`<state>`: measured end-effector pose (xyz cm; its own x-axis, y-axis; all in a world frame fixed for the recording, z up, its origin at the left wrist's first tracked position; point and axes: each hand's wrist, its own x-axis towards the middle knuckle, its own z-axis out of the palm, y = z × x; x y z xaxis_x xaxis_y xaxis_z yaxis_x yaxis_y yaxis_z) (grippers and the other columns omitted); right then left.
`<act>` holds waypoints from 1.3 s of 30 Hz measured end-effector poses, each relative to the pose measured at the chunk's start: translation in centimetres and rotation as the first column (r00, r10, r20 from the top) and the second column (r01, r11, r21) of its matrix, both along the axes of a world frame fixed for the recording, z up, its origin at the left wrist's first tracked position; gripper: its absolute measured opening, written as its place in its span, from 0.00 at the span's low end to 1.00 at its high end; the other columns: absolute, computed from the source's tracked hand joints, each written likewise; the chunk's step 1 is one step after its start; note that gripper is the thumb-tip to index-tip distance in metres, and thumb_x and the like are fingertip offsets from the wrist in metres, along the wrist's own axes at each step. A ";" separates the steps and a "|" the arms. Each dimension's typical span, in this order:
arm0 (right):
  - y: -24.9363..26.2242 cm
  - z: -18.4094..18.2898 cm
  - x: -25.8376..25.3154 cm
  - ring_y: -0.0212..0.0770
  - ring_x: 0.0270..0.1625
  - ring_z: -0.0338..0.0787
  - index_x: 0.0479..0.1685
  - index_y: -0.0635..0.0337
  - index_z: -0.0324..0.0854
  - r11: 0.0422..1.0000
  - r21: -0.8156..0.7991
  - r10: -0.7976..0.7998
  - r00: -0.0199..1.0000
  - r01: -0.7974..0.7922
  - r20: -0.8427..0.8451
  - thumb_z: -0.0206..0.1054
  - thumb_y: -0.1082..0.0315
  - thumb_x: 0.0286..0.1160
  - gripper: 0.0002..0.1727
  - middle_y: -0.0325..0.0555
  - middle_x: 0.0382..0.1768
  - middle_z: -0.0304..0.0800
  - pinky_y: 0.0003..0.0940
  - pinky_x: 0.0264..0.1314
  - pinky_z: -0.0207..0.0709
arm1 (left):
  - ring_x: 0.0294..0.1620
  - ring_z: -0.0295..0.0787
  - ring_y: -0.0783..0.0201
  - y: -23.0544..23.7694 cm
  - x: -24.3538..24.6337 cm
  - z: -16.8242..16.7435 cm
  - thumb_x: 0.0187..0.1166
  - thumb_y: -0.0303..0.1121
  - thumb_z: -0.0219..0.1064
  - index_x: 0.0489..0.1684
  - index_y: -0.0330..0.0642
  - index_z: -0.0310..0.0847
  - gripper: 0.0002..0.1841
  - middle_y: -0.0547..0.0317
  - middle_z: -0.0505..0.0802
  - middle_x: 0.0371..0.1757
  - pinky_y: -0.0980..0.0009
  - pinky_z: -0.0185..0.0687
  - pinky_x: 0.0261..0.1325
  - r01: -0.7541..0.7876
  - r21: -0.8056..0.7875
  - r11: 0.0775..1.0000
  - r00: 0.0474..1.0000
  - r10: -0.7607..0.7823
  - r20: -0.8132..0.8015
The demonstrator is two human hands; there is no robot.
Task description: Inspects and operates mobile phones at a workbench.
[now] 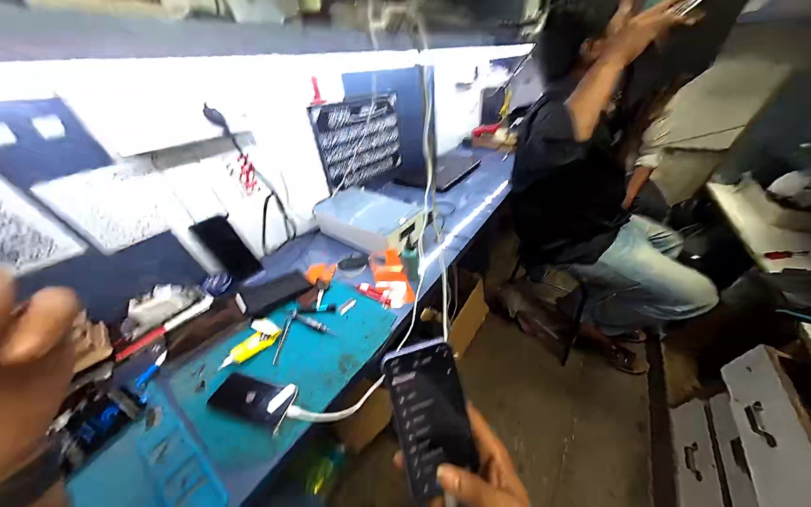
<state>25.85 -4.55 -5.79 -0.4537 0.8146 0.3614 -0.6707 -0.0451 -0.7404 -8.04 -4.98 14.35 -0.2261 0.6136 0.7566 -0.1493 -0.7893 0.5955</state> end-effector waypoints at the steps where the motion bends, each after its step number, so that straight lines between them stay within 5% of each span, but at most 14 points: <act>1: -0.1 -0.1 -0.2 0.42 0.29 0.93 0.83 0.50 0.63 1.000 0.000 0.012 1.000 -0.012 0.009 0.70 0.63 0.80 0.32 0.57 0.60 0.92 0.33 0.23 0.87 | 0.24 0.82 0.75 -0.3 0.3 -0.7 0.82 0.36 0.57 0.23 0.55 0.80 0.14 0.72 0.83 0.21 0.80 0.82 0.36 -0.059 -0.086 0.995 0.996 0.053 -0.073; 3: -0.1 -0.5 -1.1 0.43 0.28 0.93 0.82 0.52 0.64 1.000 0.014 0.021 1.000 -0.021 0.018 0.69 0.62 0.81 0.31 0.61 0.60 0.91 0.32 0.23 0.87 | 0.42 0.90 0.64 -0.4 1.1 -2.6 0.91 0.43 0.47 0.45 0.52 0.79 0.15 0.64 0.89 0.39 0.64 0.91 0.54 -0.069 -0.213 0.975 0.962 0.008 -0.273; 6: -0.4 -0.6 -2.4 0.43 0.30 0.92 0.81 0.54 0.64 1.000 0.023 0.019 0.999 -0.020 0.038 0.67 0.57 0.84 0.30 0.61 0.60 0.90 0.33 0.25 0.88 | 0.57 0.92 0.54 0.2 5.3 -7.0 0.89 0.58 0.46 0.70 0.43 0.76 0.29 0.54 0.92 0.60 0.57 0.90 0.62 -0.111 -0.426 0.898 0.871 -0.119 -0.476; 9: -0.5 -0.4 -3.6 0.42 0.30 0.92 0.79 0.55 0.64 0.999 0.017 0.032 0.999 -0.033 0.026 0.63 0.51 0.87 0.29 0.61 0.57 0.90 0.31 0.25 0.87 | 0.62 0.90 0.56 0.4 8.0 -11.4 0.89 0.56 0.46 0.82 0.43 0.69 0.32 0.53 0.91 0.63 0.55 0.86 0.68 0.035 -0.578 0.815 0.856 -0.323 -0.403; 14: -0.7 -0.2 -4.2 0.42 0.30 0.93 0.77 0.56 0.65 1.000 -0.014 0.011 0.999 -0.010 0.044 0.62 0.48 0.87 0.29 0.59 0.54 0.90 0.32 0.26 0.89 | 0.51 0.95 0.54 -0.2 10.4 -13.0 0.84 0.31 0.56 0.80 0.41 0.66 0.24 0.45 0.93 0.54 0.61 0.94 0.52 0.222 -0.595 0.773 0.899 -0.398 -0.182; 19: -0.8 -0.2 -4.2 0.41 0.30 0.92 0.77 0.55 0.64 1.000 0.011 -0.001 0.998 0.001 0.068 0.62 0.49 0.88 0.28 0.56 0.50 0.90 0.32 0.26 0.89 | 0.46 0.96 0.52 -0.3 11.3 -13.2 0.83 0.25 0.57 0.75 0.39 0.71 0.21 0.44 0.94 0.50 0.62 0.95 0.44 0.156 -0.609 0.778 0.940 -0.307 -0.151; 23: -0.8 -0.3 -4.2 0.41 0.31 0.93 0.77 0.55 0.66 1.000 0.011 0.008 0.998 -0.009 0.055 0.62 0.48 0.87 0.28 0.58 0.53 0.90 0.32 0.26 0.88 | 0.49 0.95 0.55 -0.1 10.7 -13.5 0.86 0.35 0.54 0.75 0.37 0.72 0.21 0.45 0.93 0.53 0.64 0.94 0.47 0.202 -0.547 0.813 0.926 -0.340 -0.163; 29: -0.6 -0.3 -4.0 0.42 0.31 0.92 0.79 0.56 0.65 0.998 0.022 0.060 0.998 -0.061 0.020 0.60 0.45 0.88 0.31 0.61 0.56 0.89 0.32 0.26 0.88 | 0.60 0.90 0.54 0.9 8.3 -11.6 0.90 0.55 0.45 0.80 0.34 0.70 0.34 0.43 0.90 0.62 0.57 0.86 0.66 0.224 -0.464 0.857 0.907 -0.357 -0.222; 31: -0.3 0.0 -3.9 0.43 0.30 0.92 0.81 0.56 0.65 0.993 0.012 0.120 0.993 -0.119 -0.015 0.58 0.44 0.88 0.32 0.62 0.57 0.89 0.33 0.25 0.88 | 0.65 0.87 0.53 1.1 7.6 -11.7 0.86 0.61 0.52 0.84 0.36 0.65 0.39 0.42 0.87 0.66 0.56 0.83 0.71 0.372 -0.466 0.803 0.860 -0.487 -0.153; 33: 0.1 0.8 -3.8 0.42 0.29 0.92 0.81 0.54 0.69 0.976 -0.021 0.216 0.975 -0.217 -0.049 0.57 0.42 0.88 0.32 0.60 0.57 0.90 0.32 0.23 0.86 | 0.69 0.85 0.62 0.6 7.3 -12.6 0.78 0.63 0.64 0.84 0.49 0.68 0.39 0.56 0.86 0.71 0.63 0.82 0.72 0.511 -0.502 0.697 0.767 -0.634 -0.100; 36: 0.9 2.3 -3.9 0.34 0.27 0.90 0.74 0.49 0.78 0.931 -0.017 0.365 0.931 -0.365 -0.021 0.57 0.37 0.86 0.31 0.49 0.52 0.93 0.27 0.21 0.84 | 0.69 0.84 0.75 -0.6 6.8 -13.9 0.74 0.51 0.74 0.85 0.57 0.68 0.37 0.72 0.85 0.74 0.75 0.84 0.69 0.628 -0.531 0.569 0.584 -0.795 -0.162; 39: 1.4 3.4 -4.5 0.24 0.41 0.89 0.70 0.51 0.82 0.920 0.096 0.374 0.925 -0.379 0.062 0.56 0.38 0.87 0.30 0.37 0.56 0.91 0.22 0.39 0.84 | 0.75 0.82 0.48 -0.6 5.1 -18.8 0.70 0.23 0.78 0.83 0.35 0.64 0.38 0.43 0.80 0.77 0.51 0.81 0.77 0.810 -0.450 0.376 0.412 -0.911 -0.019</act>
